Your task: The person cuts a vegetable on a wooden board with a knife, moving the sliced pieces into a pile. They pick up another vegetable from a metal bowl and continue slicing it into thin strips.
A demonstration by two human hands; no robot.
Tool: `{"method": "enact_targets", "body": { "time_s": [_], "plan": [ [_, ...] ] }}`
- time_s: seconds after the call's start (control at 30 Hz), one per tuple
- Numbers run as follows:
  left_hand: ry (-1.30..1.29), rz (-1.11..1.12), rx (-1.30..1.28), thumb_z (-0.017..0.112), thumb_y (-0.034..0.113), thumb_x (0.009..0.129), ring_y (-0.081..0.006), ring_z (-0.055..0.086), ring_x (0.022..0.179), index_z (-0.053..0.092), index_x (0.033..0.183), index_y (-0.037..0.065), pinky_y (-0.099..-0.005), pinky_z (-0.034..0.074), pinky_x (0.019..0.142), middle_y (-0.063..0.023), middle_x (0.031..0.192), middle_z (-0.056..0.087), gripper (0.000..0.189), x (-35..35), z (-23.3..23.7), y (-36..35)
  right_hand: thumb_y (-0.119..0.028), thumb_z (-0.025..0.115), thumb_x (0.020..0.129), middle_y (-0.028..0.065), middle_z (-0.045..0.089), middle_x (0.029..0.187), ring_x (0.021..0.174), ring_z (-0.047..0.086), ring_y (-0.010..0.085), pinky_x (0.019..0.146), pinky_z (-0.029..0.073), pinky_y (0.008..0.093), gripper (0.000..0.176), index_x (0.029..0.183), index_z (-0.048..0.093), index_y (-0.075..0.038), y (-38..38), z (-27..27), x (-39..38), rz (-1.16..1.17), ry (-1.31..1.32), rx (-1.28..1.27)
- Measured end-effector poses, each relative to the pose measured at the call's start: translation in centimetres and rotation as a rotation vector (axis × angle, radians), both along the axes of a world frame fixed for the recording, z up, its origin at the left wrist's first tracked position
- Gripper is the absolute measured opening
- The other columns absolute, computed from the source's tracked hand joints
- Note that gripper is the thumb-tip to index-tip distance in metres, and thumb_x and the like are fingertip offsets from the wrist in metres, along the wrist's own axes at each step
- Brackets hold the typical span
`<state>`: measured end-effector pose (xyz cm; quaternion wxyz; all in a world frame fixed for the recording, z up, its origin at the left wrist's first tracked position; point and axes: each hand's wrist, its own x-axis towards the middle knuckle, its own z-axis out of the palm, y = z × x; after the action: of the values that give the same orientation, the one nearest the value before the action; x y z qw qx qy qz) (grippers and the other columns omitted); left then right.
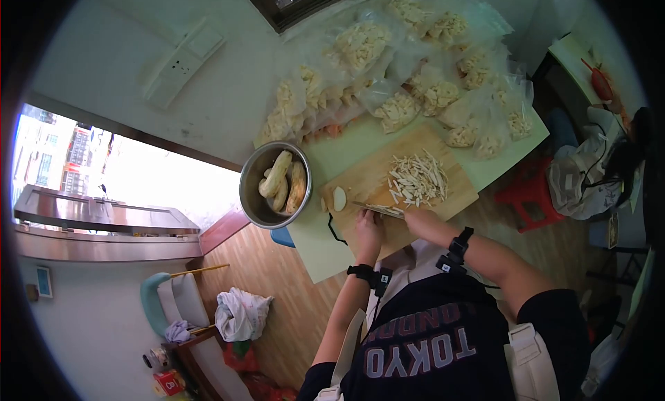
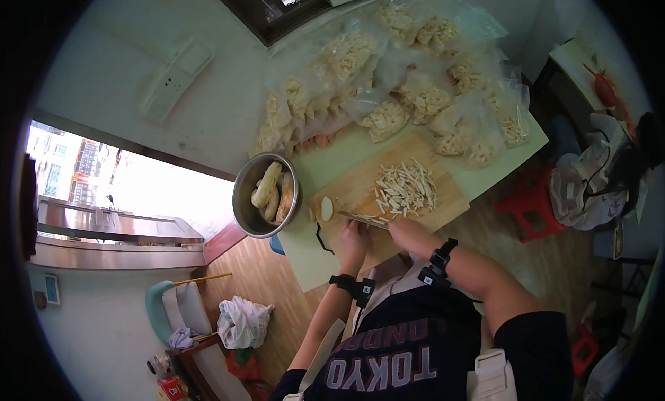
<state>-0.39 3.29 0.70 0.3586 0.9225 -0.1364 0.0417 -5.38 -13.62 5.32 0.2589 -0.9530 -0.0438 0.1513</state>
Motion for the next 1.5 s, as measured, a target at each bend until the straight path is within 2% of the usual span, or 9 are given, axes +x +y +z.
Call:
{"method": "enact_targets", "body": {
  "time_s": [0.13, 0.23, 0.6, 0.87, 0.97, 1.07, 1.13, 1.27, 1.5],
  "plan": [
    [0.042, 0.009, 0.037, 0.056, 0.004, 0.074, -0.0344, 0.053, 0.084, 0.06, 0.082, 0.001, -0.0411, 0.044, 0.074, -0.0164, 0.086, 0.057, 0.009, -0.2, -0.3, 0.1, -0.016, 0.051, 0.076, 0.0237, 0.059, 0.067, 0.064, 0.06, 0.0361, 0.057, 0.048, 0.0432, 0.022, 0.07, 0.059, 0.004, -0.1, -0.1, 2.7, -0.091, 0.261, 0.138],
    [0.02, 0.025, -0.019, 0.056, 0.004, 0.074, -0.0337, 0.053, 0.083, 0.059, 0.078, 0.001, -0.0408, 0.043, 0.073, -0.016, 0.084, 0.057, 0.005, -0.2, -0.1, 0.0, -0.02, 0.053, 0.075, 0.0234, 0.059, 0.066, 0.064, 0.06, 0.0356, 0.056, 0.048, 0.0428, 0.026, 0.065, 0.059, 0.003, -0.9, -2.5, 2.4, -0.058, -0.031, 0.109],
    [-0.019, -0.003, -0.017, 0.052, 0.003, 0.075, -0.0369, 0.052, 0.087, 0.059, 0.093, 0.001, -0.0424, 0.043, 0.078, -0.0179, 0.093, 0.058, 0.02, -0.3, -0.3, 0.2, -0.01, 0.052, 0.074, 0.0212, 0.06, 0.072, 0.07, 0.061, 0.0362, 0.061, 0.049, 0.044, 0.014, 0.077, 0.059, 0.001, -0.9, 1.8, -1.3, 0.037, -0.002, -0.06],
    [-0.002, 0.005, -0.009, 0.054, 0.003, 0.073, -0.0357, 0.053, 0.084, 0.06, 0.083, 0.001, -0.0421, 0.043, 0.076, -0.0176, 0.088, 0.058, 0.013, -0.1, -0.2, 0.2, -0.01, 0.049, 0.076, 0.0215, 0.06, 0.069, 0.067, 0.061, 0.0367, 0.06, 0.048, 0.0438, 0.016, 0.077, 0.059, 0.002, 0.8, -1.9, 1.3, -0.015, -0.015, 0.006],
    [0.013, 0.01, 0.015, 0.055, 0.003, 0.073, -0.0345, 0.053, 0.082, 0.061, 0.079, 0.001, -0.0411, 0.043, 0.075, -0.0167, 0.085, 0.059, 0.009, -0.2, -0.7, 0.3, -0.015, 0.05, 0.077, 0.0227, 0.059, 0.066, 0.065, 0.061, 0.037, 0.059, 0.047, 0.0445, 0.021, 0.072, 0.059, 0.003, 0.3, -2.4, 3.1, -0.019, 0.029, -0.02],
    [0.009, 0.002, 0.002, 0.056, 0.003, 0.073, -0.0339, 0.054, 0.082, 0.061, 0.077, 0.002, -0.0402, 0.044, 0.074, -0.0163, 0.083, 0.059, 0.007, -0.2, 1.1, 0.3, -0.02, 0.052, 0.077, 0.0236, 0.059, 0.066, 0.064, 0.06, 0.037, 0.058, 0.047, 0.0453, 0.026, 0.069, 0.06, 0.003, -1.3, -0.7, 3.5, -0.204, 0.364, 0.294],
    [0.007, -0.006, -0.023, 0.056, 0.003, 0.073, -0.0338, 0.054, 0.081, 0.061, 0.077, 0.001, -0.04, 0.044, 0.074, -0.0164, 0.083, 0.059, 0.007, -0.6, 1.2, 0.5, -0.021, 0.053, 0.077, 0.023, 0.059, 0.065, 0.064, 0.06, 0.0361, 0.058, 0.047, 0.045, 0.027, 0.07, 0.059, 0.004, -1.5, -0.9, 1.9, -0.106, -0.02, 0.079],
    [0.04, 0.026, -0.026, 0.056, 0.003, 0.072, -0.0346, 0.054, 0.083, 0.061, 0.081, 0.001, -0.041, 0.044, 0.075, -0.0169, 0.086, 0.059, 0.011, -0.2, -0.3, 0.4, -0.014, 0.051, 0.077, 0.0212, 0.059, 0.066, 0.066, 0.061, 0.036, 0.059, 0.048, 0.044, 0.018, 0.074, 0.059, 0.002, -1.7, 1.3, -0.7, 0.088, 0.015, -0.044],
    [0.041, 0.008, -0.039, 0.055, 0.004, 0.072, -0.0371, 0.054, 0.086, 0.061, 0.089, 0.0, -0.0411, 0.044, 0.077, -0.0197, 0.093, 0.058, 0.019, -0.1, 0.0, 0.5, -0.009, 0.048, 0.075, 0.0201, 0.061, 0.073, 0.07, 0.061, 0.0362, 0.061, 0.049, 0.0439, 0.019, 0.087, 0.056, 0.005, -0.5, 1.6, -1.4, 0.038, 0.053, -0.071]
  ]
}}
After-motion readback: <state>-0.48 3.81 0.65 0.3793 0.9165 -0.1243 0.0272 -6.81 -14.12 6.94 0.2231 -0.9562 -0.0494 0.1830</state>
